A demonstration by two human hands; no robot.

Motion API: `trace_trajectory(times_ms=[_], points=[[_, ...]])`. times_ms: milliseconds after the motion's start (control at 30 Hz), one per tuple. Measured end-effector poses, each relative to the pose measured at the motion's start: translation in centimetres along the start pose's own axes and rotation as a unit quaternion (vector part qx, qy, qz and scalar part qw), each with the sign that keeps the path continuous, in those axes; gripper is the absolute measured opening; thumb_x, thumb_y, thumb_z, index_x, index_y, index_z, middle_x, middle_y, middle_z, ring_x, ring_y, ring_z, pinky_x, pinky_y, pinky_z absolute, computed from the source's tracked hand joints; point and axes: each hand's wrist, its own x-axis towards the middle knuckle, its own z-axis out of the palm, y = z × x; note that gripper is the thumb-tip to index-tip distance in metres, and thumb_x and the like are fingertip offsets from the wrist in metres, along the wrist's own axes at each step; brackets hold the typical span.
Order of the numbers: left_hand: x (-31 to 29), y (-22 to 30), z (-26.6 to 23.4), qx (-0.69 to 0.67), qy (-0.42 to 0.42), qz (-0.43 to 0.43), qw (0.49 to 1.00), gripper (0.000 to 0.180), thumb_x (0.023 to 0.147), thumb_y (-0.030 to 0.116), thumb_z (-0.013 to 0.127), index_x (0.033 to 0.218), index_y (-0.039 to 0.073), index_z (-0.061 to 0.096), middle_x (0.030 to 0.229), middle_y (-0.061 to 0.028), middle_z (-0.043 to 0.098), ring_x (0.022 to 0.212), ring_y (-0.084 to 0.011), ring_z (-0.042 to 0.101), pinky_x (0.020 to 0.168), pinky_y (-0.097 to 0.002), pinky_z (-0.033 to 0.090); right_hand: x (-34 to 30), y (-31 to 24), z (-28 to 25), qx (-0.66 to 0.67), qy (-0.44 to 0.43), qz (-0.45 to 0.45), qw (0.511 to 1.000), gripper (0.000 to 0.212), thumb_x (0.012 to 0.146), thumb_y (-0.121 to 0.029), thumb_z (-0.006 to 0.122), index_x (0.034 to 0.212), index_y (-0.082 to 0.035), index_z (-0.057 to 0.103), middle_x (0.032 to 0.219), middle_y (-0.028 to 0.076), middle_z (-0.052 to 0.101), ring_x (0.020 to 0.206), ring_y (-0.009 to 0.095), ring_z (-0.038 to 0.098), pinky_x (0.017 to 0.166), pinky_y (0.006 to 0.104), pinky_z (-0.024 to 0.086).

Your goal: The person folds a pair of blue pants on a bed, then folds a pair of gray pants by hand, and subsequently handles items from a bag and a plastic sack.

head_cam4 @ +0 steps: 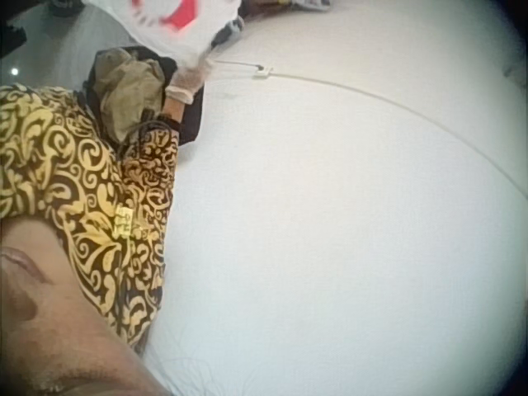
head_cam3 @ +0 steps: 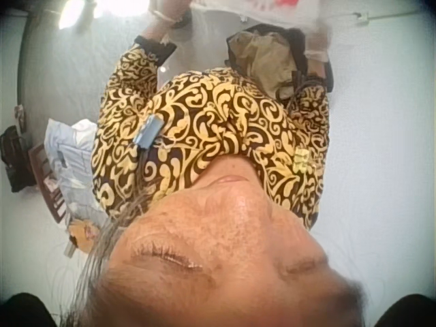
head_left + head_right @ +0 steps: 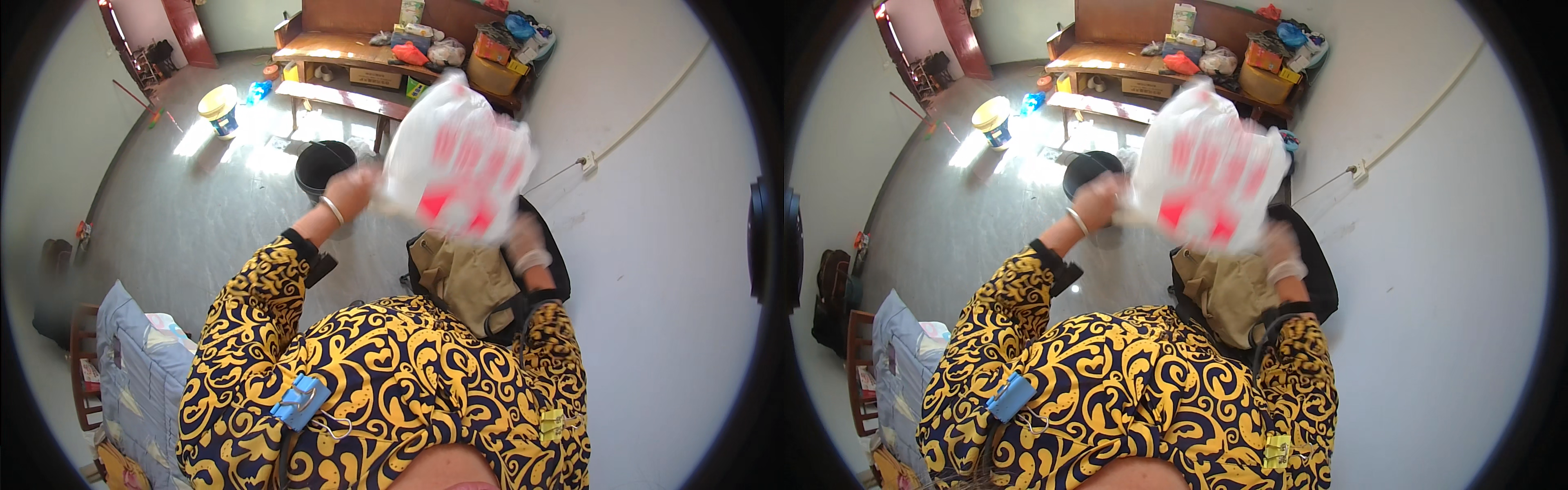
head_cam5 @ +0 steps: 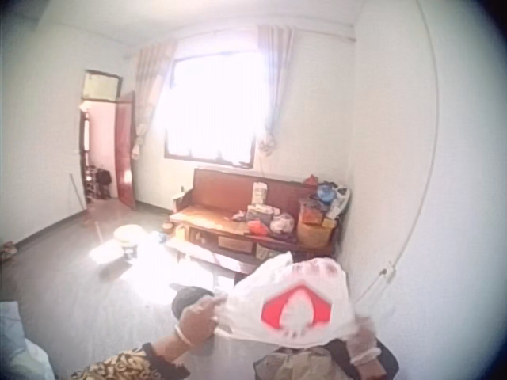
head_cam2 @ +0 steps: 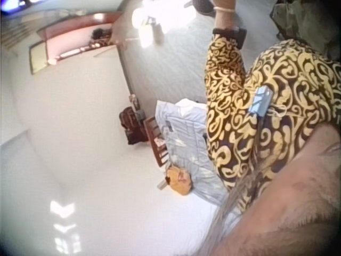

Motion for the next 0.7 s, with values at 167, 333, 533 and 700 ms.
trace_trajectory(times_ms=[167,333,533,700], points=[[-11.4,0.5,7.7,-0.138,-0.58,0.072,0.799,0.028,0.074,0.019,0.052,0.099,0.011,0.06,0.101,-0.0116,0.059,0.096,-0.0271,0.054,0.083,-0.0364,0.041,-7.2,-1.3,10.6,0.033,-0.342,-0.057,0.937,0.029,0.073,-0.025,0.057,0.097,-0.009,0.059,0.094,0.01,0.06,0.086,0.024,0.057,0.077,0.0334,0.045],[-5.1,-1.5,4.5,-0.135,-0.264,-0.094,0.95,0.017,0.078,0.023,0.046,0.082,0.009,0.056,0.078,-0.0138,0.061,0.076,-0.0313,0.058,0.067,-0.0393,0.047,-0.8,1.8,6.4,0.379,0.027,0.082,0.921,0.023,0.072,-0.004,0.055,0.095,-0.005,0.059,0.085,0.006,0.06,0.075,0.016,0.056,0.071,0.0269,0.047],[1.0,-1.1,-5.4,-0.313,0.228,-0.139,0.912,0.02,0.07,0.01,0.054,0.089,0.005,0.056,0.087,-0.013,0.059,0.078,-0.0301,0.057,0.069,-0.0353,0.047,1.2,-2.0,-5.2,0.46,0.334,0.045,0.821,0.035,0.074,0.006,0.043,0.108,0.0,0.051,0.099,0.011,0.059,0.092,0.022,0.056,0.08,0.0302,0.046],[-13.2,-2.2,5.6,-0.164,-0.463,0.006,0.871,0.026,0.076,0.01,0.047,0.099,0.01,0.058,0.1,-0.0097,0.059,0.091,-0.026,0.055,0.079,-0.0324,0.043,-3.9,-1.9,7.5,0.033,-0.477,0.062,0.876,0.03,0.071,-0.013,0.058,0.1,-0.007,0.058,0.098,0.011,0.061,0.086,0.028,0.059,0.074,0.0373,0.046]])
